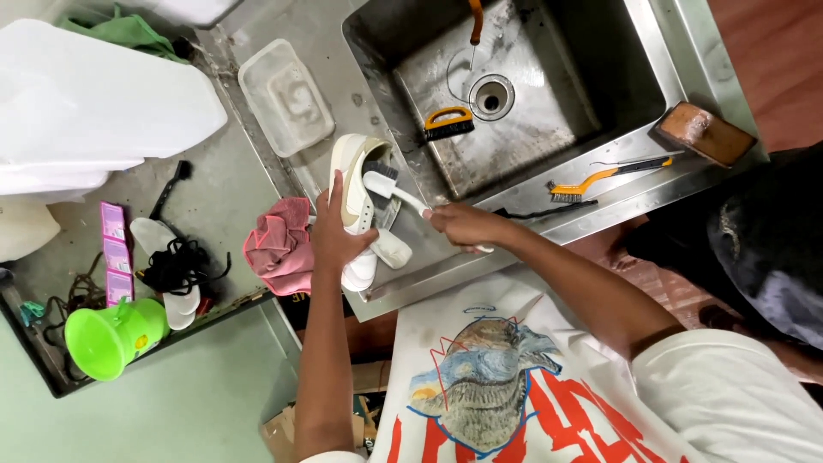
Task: The person scrubs a white sneaker with a sponge and a brush over a stainless steel sink. They wipe the shoe with a pink cloth, rinse it under running water, and continue scrubbing the sole and upper surfaces.
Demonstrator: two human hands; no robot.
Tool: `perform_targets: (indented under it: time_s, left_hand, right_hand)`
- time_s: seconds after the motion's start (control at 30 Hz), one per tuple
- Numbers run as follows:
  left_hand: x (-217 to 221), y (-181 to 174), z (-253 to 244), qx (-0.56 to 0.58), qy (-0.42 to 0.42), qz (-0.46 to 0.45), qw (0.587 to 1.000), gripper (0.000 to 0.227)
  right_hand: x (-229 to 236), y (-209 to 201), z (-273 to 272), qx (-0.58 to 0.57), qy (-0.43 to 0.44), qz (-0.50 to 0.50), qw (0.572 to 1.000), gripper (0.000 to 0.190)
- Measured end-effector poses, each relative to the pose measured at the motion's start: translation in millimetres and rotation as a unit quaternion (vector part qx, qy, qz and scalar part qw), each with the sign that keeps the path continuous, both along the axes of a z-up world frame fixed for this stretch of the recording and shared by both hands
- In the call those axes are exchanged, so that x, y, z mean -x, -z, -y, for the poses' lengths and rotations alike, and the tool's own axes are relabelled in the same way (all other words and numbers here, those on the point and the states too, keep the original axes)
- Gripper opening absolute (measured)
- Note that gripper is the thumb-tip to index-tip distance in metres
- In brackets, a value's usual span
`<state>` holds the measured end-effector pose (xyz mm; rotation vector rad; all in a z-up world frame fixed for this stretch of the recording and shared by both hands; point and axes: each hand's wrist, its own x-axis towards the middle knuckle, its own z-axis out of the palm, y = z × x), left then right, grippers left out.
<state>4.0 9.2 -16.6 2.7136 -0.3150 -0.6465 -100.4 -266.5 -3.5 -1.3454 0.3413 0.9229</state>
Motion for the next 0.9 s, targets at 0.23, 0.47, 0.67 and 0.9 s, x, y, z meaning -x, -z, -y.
perform_targets:
  time_s: [0.23, 0.47, 0.67, 0.9]
  left_hand:
    - [-2.4, -0.3, 0.2, 0.000, -0.005, 0.012, 1.000, 0.129]
    - [-1.2, 5.6, -0.8, -0.001, -0.010, 0.012, 1.000, 0.129]
    - [2.1, -6.0, 11.1, -0.006, -0.027, 0.010, 1.000, 0.127]
    - [-0.6, 0.5, 2.7, 0.005, -0.025, 0.004, 1.000, 0.129]
  right_hand:
    - [14.4, 87.2, -71.2, -0.191, 0.193, -0.156, 0.950, 0.048]
    - [-12.9, 58.3, -90.9, -0.062, 0.298, 0.077, 0.949, 0.036]
    - [-12.9, 65.0, -108.6, -0.102, 0.312, 0.010, 0.944, 0.041]
    - [-27.3, 66.0, -81.1, -0.172, 0.346, -0.044, 0.921, 0.039]
